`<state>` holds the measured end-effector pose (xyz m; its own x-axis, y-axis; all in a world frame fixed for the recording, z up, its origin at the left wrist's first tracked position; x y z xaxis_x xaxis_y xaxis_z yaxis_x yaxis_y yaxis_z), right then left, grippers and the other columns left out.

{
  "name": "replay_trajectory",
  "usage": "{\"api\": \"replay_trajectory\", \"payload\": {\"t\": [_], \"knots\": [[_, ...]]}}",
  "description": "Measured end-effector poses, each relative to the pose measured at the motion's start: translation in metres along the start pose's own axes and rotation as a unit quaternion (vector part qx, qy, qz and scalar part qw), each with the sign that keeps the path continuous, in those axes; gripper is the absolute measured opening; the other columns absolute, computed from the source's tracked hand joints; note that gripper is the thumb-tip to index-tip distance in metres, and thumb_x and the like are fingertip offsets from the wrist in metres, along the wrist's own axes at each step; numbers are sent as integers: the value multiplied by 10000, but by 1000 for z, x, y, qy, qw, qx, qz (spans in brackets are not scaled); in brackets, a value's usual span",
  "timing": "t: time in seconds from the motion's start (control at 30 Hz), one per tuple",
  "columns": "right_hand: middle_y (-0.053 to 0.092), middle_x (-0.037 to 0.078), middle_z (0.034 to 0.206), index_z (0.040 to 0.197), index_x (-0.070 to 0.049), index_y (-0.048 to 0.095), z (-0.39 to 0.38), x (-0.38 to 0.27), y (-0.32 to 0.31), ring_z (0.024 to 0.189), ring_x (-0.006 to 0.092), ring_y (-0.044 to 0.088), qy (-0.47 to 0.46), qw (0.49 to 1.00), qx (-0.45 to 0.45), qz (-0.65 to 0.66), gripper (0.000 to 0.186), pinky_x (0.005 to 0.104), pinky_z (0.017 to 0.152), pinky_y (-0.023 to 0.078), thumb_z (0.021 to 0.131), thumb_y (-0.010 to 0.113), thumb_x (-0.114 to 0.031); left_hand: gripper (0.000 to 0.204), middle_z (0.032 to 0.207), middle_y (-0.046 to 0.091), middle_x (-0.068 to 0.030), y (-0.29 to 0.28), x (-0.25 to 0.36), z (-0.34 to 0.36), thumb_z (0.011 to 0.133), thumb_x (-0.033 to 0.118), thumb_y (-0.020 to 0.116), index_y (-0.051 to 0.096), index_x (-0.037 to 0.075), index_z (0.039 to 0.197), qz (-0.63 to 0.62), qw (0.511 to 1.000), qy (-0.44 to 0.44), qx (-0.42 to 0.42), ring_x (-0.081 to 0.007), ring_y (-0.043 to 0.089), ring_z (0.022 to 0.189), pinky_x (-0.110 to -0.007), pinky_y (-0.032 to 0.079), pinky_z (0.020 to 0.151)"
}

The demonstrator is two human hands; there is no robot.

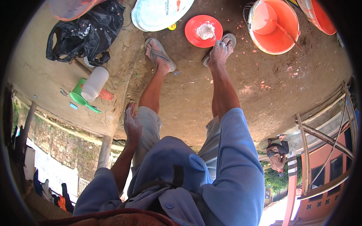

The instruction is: The person scoops red paint from a bucket into a red bowl using a trowel. They then add a white powder from a bag into the bowl and mix the contents with the trowel. Finally, they add a small amount of liquid from a yellow container and continue mixing.

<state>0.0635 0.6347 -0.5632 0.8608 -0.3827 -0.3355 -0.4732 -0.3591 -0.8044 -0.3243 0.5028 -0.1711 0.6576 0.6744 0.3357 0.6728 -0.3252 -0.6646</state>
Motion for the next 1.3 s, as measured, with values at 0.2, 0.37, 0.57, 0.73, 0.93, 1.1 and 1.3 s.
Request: {"api": "replay_trajectory", "payload": {"t": [0.2, 0.37, 0.57, 0.73, 0.93, 1.1, 1.3], "knots": [[370, 195, 1494, 1277, -61, 572, -12, -60, -45, 1379, 404, 283, -75, 989, -26, -128, 358, 462, 1115, 269, 984, 396, -168, 347, 1263, 603, -205, 0, -1, -2, 973, 101, 496, 511, -44, 1288, -14, 1000, -6, 12, -397, 483, 1273, -459, 382, 1054], [420, 195, 1455, 1208, -79, 633, -17, -60, -50, 1354, 410, 329, -68, 992, 25, -98, 337, 465, 1104, 290, 965, 406, -128, 344, 1262, 599, -210, -2, -1, 0, 979, 112, 488, 513, -43, 1285, -21, 1000, -2, 9, -399, 482, 1272, -459, 382, 1057], [388, 223, 1470, 1271, -64, 583, -20, -48, -35, 1360, 411, 305, -120, 985, 35, -117, 357, 469, 1119, 266, 969, 425, -170, 338, 1271, 590, -210, -4, -8, -2, 979, 113, 487, 520, -46, 1275, -17, 1000, -1, 16, -396, 472, 1283, -457, 377, 1063], [362, 234, 1482, 1329, -28, 499, -9, -32, -27, 1355, 418, 304, -69, 996, 3, -65, 414, 467, 1122, 257, 976, 448, -238, 348, 1294, 573, -214, -7, 1, 8, 978, 113, 485, 521, -44, 1287, -13, 1000, -2, 2, -393, 457, 1301, -456, 369, 1075], [337, 238, 1502, 1268, -41, 537, -26, -67, -56, 1329, 421, 352, -114, 979, 22, -169, 342, 477, 1128, 267, 962, 456, -169, 366, 1332, 545, -218, -12, -6, 3, 973, 107, 484, 516, -35, 1309, 18, 1000, -1, -6, -389, 428, 1334, -456, 358, 1094], [598, 136, 1060, 1089, -85, 568, -29, -78, -69, 1054, 308, 636, -37, 983, -53, -169, 187, 492, 793, 527, 944, 460, -133, 358, 1326, 554, -220, -16, -7, 6, 971, 107, 486, 522, -34, 1298, 10, 1000, 20, 12, -398, 444, 1321, -456, 362, 1091], [598, 127, 1089, 1111, -112, 562, -26, -72, -71, 1064, 279, 634, -5, 987, -63, -148, 205, 507, 768, 505, 942, 449, -137, 343, 1302, 574, -216, -19, 10, 12, 973, 106, 492, 527, -42, 1281, 27, 999, 37, 26, -409, 470, 1291, -465, 374, 1072]]}}
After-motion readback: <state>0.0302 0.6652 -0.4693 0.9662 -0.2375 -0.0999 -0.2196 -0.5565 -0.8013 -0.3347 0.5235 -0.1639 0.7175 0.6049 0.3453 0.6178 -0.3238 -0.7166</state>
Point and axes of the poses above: each hand's wrist, its own z-axis towards the middle knuckle, its own y-axis out of the palm, x = y × z, the point moved 7 cm from there along z, towards the middle knuckle
